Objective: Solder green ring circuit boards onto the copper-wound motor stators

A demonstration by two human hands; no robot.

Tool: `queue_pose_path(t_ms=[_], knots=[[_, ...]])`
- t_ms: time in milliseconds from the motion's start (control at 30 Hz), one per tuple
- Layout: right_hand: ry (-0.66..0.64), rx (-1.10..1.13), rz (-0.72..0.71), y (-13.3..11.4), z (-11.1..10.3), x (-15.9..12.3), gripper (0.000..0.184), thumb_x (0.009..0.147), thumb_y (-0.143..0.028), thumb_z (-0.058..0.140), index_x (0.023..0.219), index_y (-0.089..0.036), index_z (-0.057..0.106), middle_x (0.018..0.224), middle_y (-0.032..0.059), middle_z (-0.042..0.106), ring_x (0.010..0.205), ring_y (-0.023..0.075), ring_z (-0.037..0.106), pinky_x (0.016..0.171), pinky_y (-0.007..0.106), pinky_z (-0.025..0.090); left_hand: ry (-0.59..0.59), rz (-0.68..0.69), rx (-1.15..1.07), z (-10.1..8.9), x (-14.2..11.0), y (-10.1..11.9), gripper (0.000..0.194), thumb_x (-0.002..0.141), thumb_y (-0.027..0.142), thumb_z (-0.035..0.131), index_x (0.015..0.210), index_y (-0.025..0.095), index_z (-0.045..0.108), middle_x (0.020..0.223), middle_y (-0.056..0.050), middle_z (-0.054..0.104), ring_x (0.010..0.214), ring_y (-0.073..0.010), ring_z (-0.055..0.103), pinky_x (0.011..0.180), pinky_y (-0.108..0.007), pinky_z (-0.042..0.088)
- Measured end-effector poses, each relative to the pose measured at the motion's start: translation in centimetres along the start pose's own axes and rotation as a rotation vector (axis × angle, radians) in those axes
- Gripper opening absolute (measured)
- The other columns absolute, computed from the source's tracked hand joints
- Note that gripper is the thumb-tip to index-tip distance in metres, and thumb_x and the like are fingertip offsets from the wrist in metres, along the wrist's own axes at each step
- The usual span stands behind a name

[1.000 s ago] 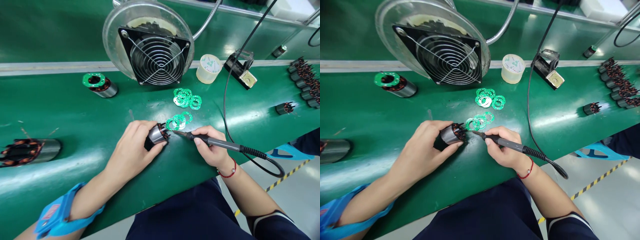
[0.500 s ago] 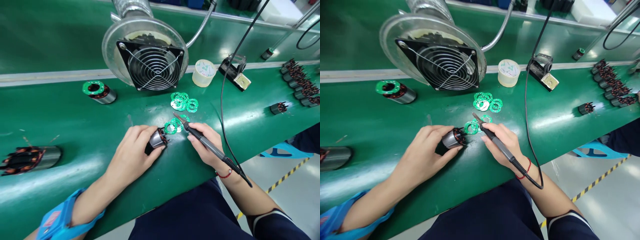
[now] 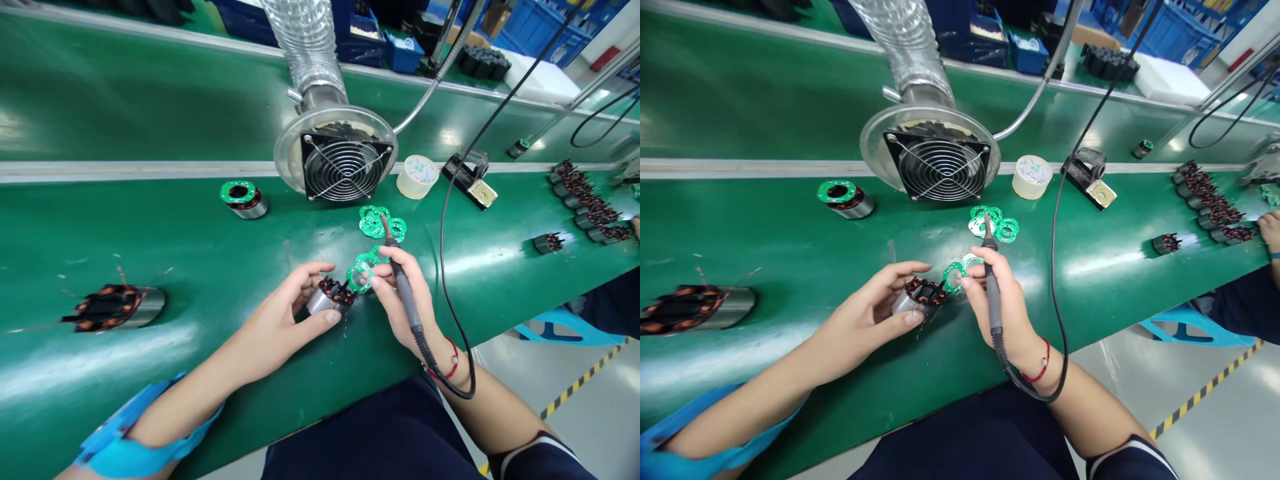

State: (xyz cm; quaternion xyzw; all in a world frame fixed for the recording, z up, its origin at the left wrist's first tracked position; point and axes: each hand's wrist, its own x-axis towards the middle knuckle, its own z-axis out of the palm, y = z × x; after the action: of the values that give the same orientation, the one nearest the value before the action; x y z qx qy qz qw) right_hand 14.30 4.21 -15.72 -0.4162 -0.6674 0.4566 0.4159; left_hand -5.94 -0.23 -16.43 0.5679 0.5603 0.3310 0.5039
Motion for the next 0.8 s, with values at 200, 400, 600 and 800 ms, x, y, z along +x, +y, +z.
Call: queue_pose_path(t_ms=[200, 400, 600, 800], knots=[[0.067, 0.451, 0.088, 1.0, 1.2, 0.1, 0.037, 0.092, -0.023, 0.062, 0.124, -0.027, 0.045, 0.094, -0.0014, 0.061, 0.078, 0.0092, 0.065, 0.073, 0.023, 0.054, -0.097, 0.159, 0.224, -0.9, 0.8, -0.7, 0.051, 0.084, 0.041, 0.066, 0.129, 0.023, 0.05, 0.127, -0.005, 0.057, 0.115, -0.0237, 0.052, 0.099, -0.04, 0.04], [-0.148, 0.529, 0.137, 2.2, 0.9, 0.8, 0.041, 0.095, -0.023, 0.059, 0.132, -0.029, 0.043, 0.087, -0.0023, 0.058, 0.069, 0.0055, 0.056, 0.061, 0.018, 0.045, -0.059, 0.375, 0.478, -0.6, 1.2, -0.8, 0.044, 0.086, 0.025, 0.066, 0.127, 0.02, 0.051, 0.118, -0.005, 0.059, 0.113, -0.0228, 0.048, 0.097, -0.039, 0.032], [-0.273, 0.215, -0.098, 1.6, 0.8, 0.5, 0.049, 0.096, -0.022, 0.055, 0.138, -0.034, 0.034, 0.085, -0.0026, 0.052, 0.07, 0.0073, 0.051, 0.061, 0.018, 0.044, -0.041, 0.423, 0.546, 0.2, 1.5, -0.8, 0.04, 0.084, 0.022, 0.067, 0.121, 0.021, 0.052, 0.109, -0.001, 0.062, 0.105, -0.0217, 0.05, 0.092, -0.039, 0.029], [-0.223, -0.586, -0.312, 0.5, 0.5, -0.9, 0.059, 0.088, -0.025, 0.065, 0.139, -0.023, 0.034, 0.121, 0.0118, 0.057, 0.109, 0.0252, 0.058, 0.091, 0.045, 0.051, -0.076, 0.351, 0.537, -0.8, 0.9, -0.4, 0.053, 0.082, 0.014, 0.059, 0.133, 0.018, 0.048, 0.122, -0.005, 0.058, 0.113, -0.0236, 0.046, 0.097, -0.04, 0.029]])
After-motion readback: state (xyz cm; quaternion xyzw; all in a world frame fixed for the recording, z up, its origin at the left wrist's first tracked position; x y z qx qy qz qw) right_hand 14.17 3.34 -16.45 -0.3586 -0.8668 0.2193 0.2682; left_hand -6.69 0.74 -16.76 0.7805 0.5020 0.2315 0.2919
